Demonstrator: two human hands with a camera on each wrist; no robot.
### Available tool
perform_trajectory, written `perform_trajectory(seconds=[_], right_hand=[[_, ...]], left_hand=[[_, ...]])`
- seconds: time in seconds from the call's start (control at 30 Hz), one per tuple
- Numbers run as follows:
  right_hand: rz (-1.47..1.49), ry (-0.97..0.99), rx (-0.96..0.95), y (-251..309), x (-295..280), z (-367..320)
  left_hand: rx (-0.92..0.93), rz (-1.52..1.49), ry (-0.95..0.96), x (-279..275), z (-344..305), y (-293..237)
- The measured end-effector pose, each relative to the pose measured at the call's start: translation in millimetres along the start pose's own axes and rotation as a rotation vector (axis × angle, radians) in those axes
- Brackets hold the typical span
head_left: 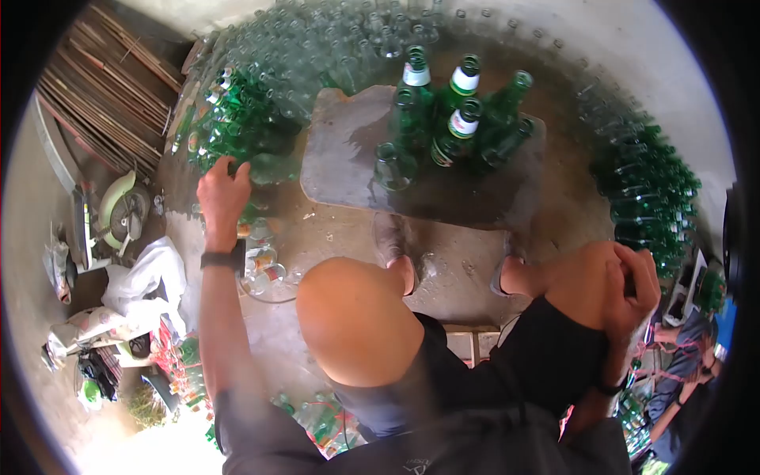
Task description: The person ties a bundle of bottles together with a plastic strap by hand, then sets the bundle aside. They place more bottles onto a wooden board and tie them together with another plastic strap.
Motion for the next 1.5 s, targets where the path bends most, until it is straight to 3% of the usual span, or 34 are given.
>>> perform_trajectory(seconds=[0.23,0.47,0.73,0.87,1.0,1.1,1.5], right_hand=[[0.01,-0.085,-0.093,-6.0,-10.3,-5.9],[0.047,-0.14,-0.158,-11.9,-17.0,-9.8],[0.066,-0.171,-0.212,-9.3,-19.7,-11.7],[0.071,-0.175,-0.204,-9.6,-19.6,-12.1],[0.078,-0.177,-0.196,-11.3,-20.6,-13.1],[0.075,-0.175,-0.187,-11.4,-21.7,-13.0],[0.073,-0.149,-0.176,-13.6,-24.5,-13.2]], left_hand=[[0.142,-0.038,-0.089,-128.7,-40.7,-67.7],[0.184,-0.165,0.063,-176.0,-71.3,-141.7],[0.262,-0.43,0.178,-163.5,-93.6,-211.4],[0.422,-0.366,0.118,-152.0,-96.5,-247.4],[0.462,-0.406,0.138,-132.0,-90.6,-271.6],[0.545,-0.361,0.112,-112.5,-86.3,-284.5],[0.584,-0.278,0.173,-70.2,-64.4,-312.3]])
Point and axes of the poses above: each hand's wrist, its own z-axis towards the middle knuckle, its own x-axis out of the palm, y = z × x, the point moved 7 cm from there along z, towards the middle knuckle, and after that the axes turned 3 degrees about x, right-handed, at the moved point
